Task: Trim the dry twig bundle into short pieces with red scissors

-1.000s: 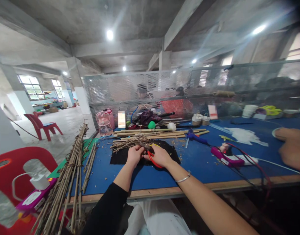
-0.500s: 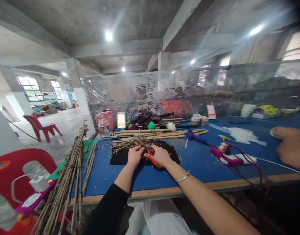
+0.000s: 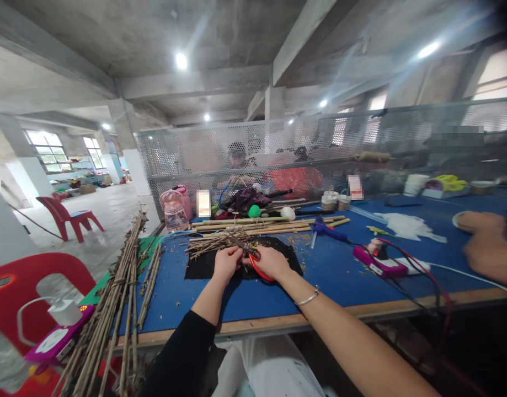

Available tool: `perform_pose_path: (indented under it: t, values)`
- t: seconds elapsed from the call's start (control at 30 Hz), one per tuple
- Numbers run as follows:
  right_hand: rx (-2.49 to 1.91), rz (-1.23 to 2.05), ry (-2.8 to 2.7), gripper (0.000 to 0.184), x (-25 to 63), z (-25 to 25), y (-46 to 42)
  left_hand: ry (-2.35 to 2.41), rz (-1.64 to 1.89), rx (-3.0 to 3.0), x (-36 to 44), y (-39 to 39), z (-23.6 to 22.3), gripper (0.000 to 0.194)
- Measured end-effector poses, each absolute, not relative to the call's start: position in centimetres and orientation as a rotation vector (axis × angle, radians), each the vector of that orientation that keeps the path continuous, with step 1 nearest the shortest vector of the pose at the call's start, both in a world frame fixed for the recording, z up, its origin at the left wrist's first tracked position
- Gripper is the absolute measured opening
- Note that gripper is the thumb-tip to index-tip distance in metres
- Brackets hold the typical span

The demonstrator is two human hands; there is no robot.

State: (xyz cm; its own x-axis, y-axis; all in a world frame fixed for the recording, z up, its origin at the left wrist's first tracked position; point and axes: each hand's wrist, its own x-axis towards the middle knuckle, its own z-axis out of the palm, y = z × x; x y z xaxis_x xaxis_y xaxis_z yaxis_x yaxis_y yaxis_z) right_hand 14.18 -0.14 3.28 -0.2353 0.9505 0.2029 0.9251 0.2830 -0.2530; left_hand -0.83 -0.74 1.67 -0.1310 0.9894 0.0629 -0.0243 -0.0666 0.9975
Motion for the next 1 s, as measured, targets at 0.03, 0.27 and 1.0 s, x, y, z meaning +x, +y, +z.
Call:
perform_pose_path:
  t: [0.03, 0.27, 1.0]
  values:
    - [-1.709, 0.103, -2.243, 0.057, 14.17, 3.29, -0.13, 1.243, 1.367, 1.162, -0.82, -0.76, 1.71, 0.032]
    - [-1.677, 0.090, -2.222, 0.057, 14.05, 3.44, -0.46, 1.183, 1.367, 1.078, -0.79, -0.69, 1.79, 0.028]
    - [-1.545, 0.066, -2.286, 0.057, 13.95, 3.27, -0.59, 1.078, 1.384, 1.129, -0.52, -0.14, 0.85, 0.014]
